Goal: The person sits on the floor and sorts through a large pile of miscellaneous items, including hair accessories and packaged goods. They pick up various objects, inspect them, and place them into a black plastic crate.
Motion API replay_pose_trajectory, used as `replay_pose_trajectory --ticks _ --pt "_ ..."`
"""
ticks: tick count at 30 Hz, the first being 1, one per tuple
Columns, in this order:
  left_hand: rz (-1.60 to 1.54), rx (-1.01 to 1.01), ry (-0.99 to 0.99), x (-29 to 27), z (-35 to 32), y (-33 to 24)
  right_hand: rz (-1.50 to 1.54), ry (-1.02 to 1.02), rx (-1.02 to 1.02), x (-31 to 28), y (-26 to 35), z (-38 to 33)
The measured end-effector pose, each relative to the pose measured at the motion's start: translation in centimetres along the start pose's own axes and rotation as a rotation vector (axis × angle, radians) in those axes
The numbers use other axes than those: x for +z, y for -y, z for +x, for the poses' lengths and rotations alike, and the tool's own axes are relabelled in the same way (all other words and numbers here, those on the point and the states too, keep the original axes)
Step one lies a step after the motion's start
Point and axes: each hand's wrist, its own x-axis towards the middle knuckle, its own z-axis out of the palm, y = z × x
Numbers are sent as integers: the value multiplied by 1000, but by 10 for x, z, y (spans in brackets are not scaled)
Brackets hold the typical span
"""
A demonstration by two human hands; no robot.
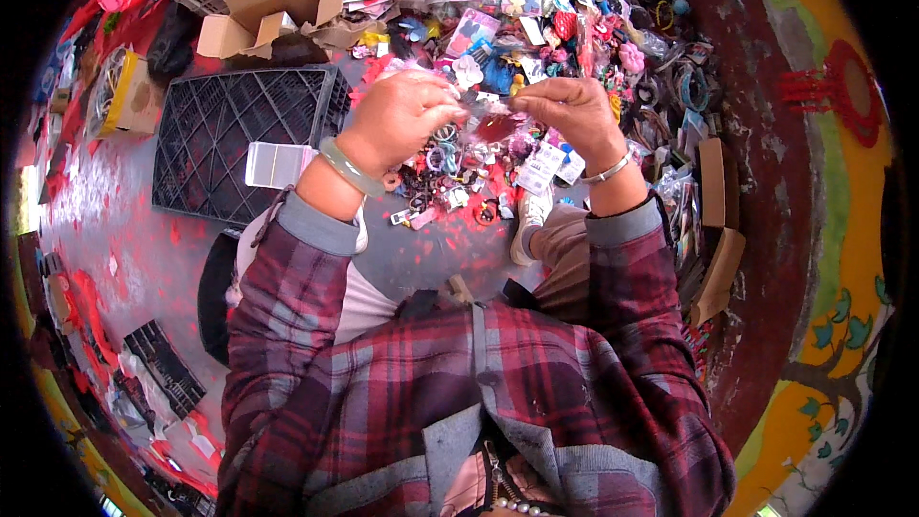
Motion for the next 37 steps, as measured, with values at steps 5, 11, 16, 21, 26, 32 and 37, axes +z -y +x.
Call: replay_pose_trajectory --ticks 5,11,16,21,26,32,37 --pt "-289 -322 -121 -19 -1 -3 246 -139 -6 -24 0 -1" --pt "-1010 -452 -79 0 7 -12 334 -92 19 -17 -1 1" --pt "-1032 -462 -11 20 6 -7 364 -54 101 5 6 2" --pt "-973 -438 -30 24 3 -2 402 -70 135 9 0 5" --pt "-957 -559 -24 21 3 -7 382 -140 113 8 -3 5" --pt "-1148 -709 -135 17 -4 15 365 -403 51 -26 -22 11" --pt "-1214 -704 -342 -1 -27 25 -869 -520 -132 -40 -49 21"
